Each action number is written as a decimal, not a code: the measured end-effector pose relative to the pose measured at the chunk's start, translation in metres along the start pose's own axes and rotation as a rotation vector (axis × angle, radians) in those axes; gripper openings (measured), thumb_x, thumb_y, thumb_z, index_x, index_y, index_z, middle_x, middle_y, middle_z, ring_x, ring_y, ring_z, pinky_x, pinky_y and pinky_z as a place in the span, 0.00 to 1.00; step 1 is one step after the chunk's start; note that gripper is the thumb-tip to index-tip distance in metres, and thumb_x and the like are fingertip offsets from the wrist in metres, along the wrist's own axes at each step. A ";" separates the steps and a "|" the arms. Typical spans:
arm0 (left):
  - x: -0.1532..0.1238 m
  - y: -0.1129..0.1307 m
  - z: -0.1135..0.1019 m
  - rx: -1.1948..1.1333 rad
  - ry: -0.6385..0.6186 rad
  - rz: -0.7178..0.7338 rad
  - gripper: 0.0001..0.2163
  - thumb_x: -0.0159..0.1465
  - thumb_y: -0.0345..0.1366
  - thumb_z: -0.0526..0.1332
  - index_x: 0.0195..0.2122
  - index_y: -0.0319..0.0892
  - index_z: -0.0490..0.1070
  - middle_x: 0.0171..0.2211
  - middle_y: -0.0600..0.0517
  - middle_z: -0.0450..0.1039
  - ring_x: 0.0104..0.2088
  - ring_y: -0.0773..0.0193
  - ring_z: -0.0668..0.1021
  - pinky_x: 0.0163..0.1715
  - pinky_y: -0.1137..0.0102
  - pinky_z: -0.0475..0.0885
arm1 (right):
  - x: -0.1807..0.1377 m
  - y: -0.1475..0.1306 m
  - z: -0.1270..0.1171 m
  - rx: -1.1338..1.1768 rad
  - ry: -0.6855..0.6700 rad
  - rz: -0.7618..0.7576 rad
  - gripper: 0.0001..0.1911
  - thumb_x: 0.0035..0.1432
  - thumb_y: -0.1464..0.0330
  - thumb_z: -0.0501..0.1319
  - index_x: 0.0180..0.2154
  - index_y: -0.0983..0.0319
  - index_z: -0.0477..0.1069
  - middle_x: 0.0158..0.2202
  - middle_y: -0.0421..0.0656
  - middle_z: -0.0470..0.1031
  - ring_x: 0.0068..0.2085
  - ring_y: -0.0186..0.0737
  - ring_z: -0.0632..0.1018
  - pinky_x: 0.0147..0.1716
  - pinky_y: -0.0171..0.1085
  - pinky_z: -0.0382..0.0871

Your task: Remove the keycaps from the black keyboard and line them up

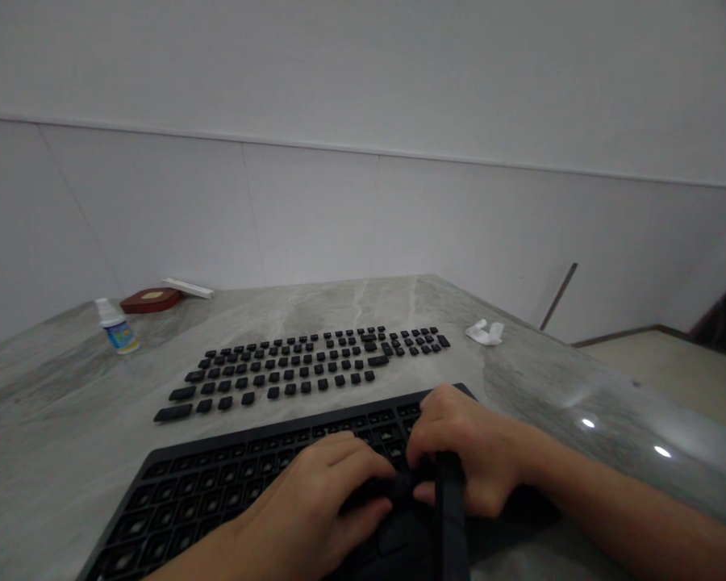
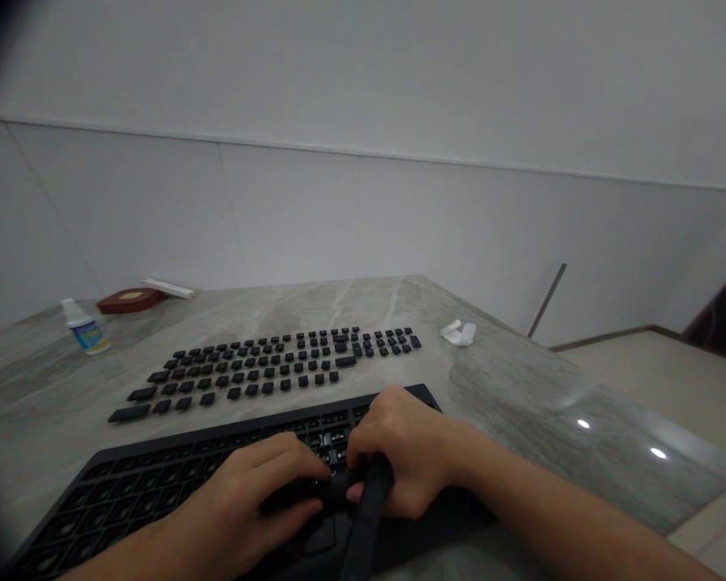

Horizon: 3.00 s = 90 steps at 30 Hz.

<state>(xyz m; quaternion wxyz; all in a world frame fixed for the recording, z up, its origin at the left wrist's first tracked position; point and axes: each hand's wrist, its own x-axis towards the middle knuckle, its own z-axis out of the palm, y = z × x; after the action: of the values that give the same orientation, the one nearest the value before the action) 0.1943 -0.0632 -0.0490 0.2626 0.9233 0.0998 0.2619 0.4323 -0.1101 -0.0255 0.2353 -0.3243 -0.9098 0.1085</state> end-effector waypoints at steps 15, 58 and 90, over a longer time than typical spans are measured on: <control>-0.002 -0.005 0.007 -0.026 -0.011 -0.189 0.18 0.62 0.25 0.57 0.53 0.46 0.64 0.42 0.51 0.72 0.37 0.65 0.74 0.39 0.69 0.71 | -0.007 0.039 -0.029 -0.146 0.156 0.263 0.08 0.53 0.68 0.61 0.32 0.65 0.77 0.18 0.38 0.68 0.19 0.31 0.67 0.22 0.31 0.58; 0.010 -0.017 -0.014 -0.696 0.241 -0.692 0.17 0.63 0.44 0.58 0.46 0.36 0.73 0.25 0.53 0.72 0.27 0.66 0.72 0.31 0.71 0.64 | 0.009 -0.002 0.000 0.241 0.114 -0.007 0.12 0.62 0.67 0.57 0.27 0.66 0.72 0.22 0.42 0.70 0.25 0.32 0.69 0.28 0.33 0.63; 0.012 -0.013 -0.017 -0.566 0.112 -0.670 0.17 0.61 0.40 0.58 0.48 0.36 0.71 0.25 0.54 0.72 0.29 0.65 0.73 0.35 0.69 0.66 | 0.006 -0.001 -0.006 0.258 0.059 -0.071 0.10 0.44 0.74 0.54 0.31 0.62 0.71 0.25 0.41 0.70 0.29 0.35 0.71 0.35 0.36 0.65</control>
<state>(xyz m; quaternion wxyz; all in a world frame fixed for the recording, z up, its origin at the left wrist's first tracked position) 0.1946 -0.0405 -0.0386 0.5696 0.7162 0.3320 0.2290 0.4305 -0.1068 -0.0174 0.3054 -0.2617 -0.8919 0.2067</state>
